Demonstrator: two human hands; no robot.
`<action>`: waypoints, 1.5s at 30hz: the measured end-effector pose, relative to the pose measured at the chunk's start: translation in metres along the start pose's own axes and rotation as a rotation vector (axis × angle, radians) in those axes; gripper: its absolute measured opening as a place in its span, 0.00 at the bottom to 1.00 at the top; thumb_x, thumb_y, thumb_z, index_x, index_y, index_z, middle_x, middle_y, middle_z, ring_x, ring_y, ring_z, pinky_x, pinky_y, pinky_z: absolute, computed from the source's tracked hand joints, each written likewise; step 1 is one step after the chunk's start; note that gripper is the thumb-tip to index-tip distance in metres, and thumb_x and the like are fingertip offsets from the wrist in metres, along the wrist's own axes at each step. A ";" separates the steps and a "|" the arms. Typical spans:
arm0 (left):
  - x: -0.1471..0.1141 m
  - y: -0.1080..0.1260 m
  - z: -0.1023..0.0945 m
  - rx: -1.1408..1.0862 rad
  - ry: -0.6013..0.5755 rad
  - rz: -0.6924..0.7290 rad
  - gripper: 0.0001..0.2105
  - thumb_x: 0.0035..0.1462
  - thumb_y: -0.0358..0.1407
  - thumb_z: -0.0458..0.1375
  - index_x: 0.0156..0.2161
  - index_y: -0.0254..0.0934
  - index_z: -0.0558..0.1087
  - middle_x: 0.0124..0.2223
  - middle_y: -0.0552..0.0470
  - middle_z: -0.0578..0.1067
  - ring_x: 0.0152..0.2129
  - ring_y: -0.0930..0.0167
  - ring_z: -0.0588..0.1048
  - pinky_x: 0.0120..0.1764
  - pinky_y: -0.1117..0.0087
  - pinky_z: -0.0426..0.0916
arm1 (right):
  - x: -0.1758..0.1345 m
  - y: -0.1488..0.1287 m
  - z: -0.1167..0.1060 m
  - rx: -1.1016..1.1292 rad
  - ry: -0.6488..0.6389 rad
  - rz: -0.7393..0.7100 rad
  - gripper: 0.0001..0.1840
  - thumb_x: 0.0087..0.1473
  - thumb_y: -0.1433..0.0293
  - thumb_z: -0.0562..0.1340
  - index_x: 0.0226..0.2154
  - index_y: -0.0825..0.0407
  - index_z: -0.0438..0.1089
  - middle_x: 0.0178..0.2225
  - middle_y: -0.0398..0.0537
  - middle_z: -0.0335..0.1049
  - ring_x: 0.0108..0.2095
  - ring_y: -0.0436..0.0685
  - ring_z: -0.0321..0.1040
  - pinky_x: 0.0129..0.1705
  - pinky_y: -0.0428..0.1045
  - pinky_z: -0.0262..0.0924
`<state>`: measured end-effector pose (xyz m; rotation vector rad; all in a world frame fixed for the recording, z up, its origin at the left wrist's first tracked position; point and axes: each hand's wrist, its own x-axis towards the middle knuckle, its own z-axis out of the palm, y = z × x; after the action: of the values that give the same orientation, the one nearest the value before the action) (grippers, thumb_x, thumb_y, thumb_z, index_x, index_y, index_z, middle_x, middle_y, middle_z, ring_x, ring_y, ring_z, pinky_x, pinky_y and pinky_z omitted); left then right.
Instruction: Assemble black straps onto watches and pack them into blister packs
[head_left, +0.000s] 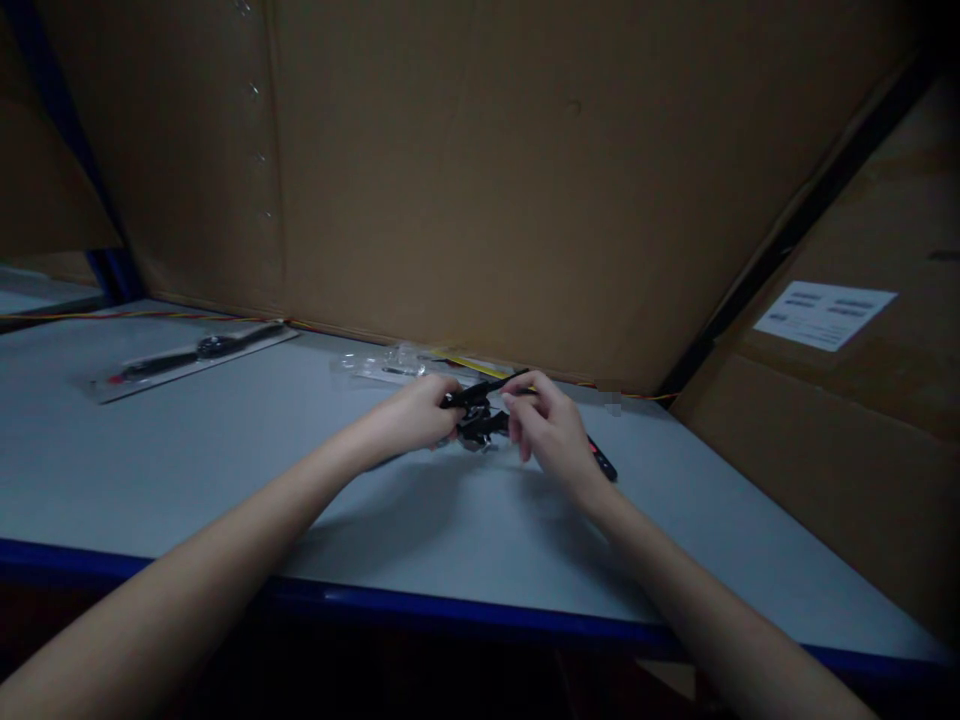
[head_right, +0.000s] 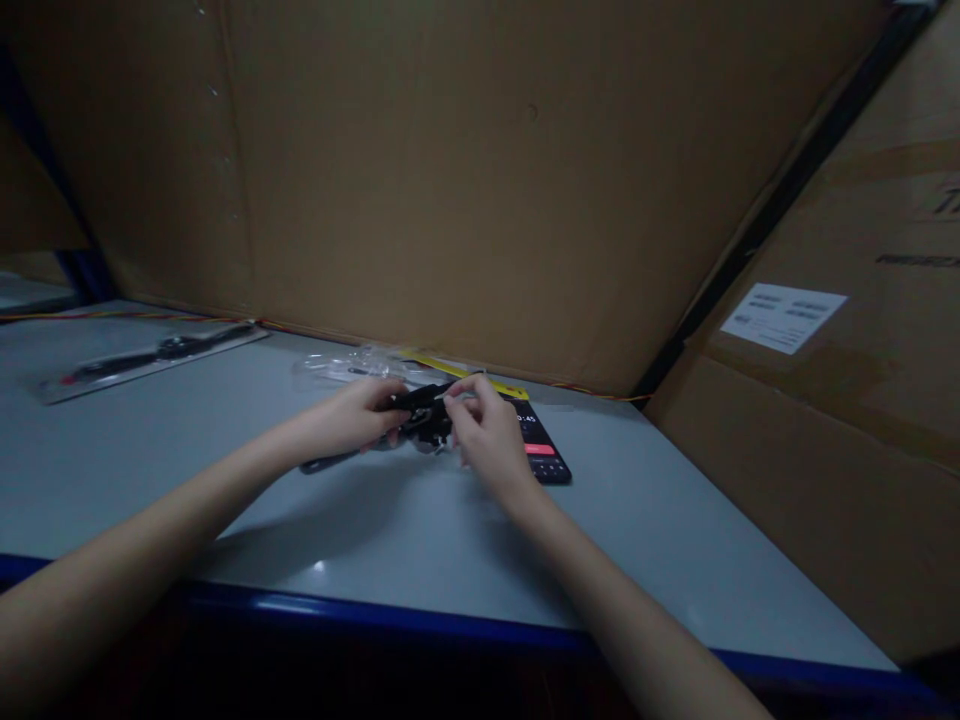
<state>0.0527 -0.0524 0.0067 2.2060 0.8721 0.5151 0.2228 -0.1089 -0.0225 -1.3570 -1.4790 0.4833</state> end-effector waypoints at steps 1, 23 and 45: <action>0.001 -0.001 0.000 -0.017 0.014 0.001 0.06 0.52 0.29 0.50 0.34 0.31 0.68 0.23 0.53 0.70 0.13 0.78 0.65 0.18 0.76 0.56 | 0.001 0.000 0.000 0.063 -0.026 0.042 0.12 0.52 0.61 0.55 0.33 0.53 0.64 0.12 0.36 0.61 0.09 0.47 0.53 0.11 0.42 0.47; 0.007 -0.007 0.001 -0.271 0.008 -0.087 0.09 0.53 0.26 0.51 0.40 0.28 0.68 0.18 0.58 0.64 0.09 0.81 0.58 0.15 0.77 0.49 | -0.003 0.000 0.000 0.076 -0.142 -0.028 0.17 0.54 0.66 0.54 0.42 0.56 0.70 0.14 0.37 0.62 0.10 0.45 0.53 0.13 0.41 0.50; 0.008 -0.009 -0.001 -0.308 0.006 -0.095 0.10 0.53 0.28 0.52 0.41 0.29 0.68 0.19 0.58 0.64 0.10 0.80 0.59 0.16 0.75 0.49 | -0.007 -0.005 0.001 -0.017 -0.212 -0.085 0.16 0.53 0.71 0.51 0.40 0.54 0.71 0.13 0.36 0.59 0.12 0.44 0.53 0.15 0.42 0.50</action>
<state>0.0537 -0.0409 0.0015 1.8765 0.8355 0.5693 0.2179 -0.1159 -0.0214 -1.2806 -1.7097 0.5746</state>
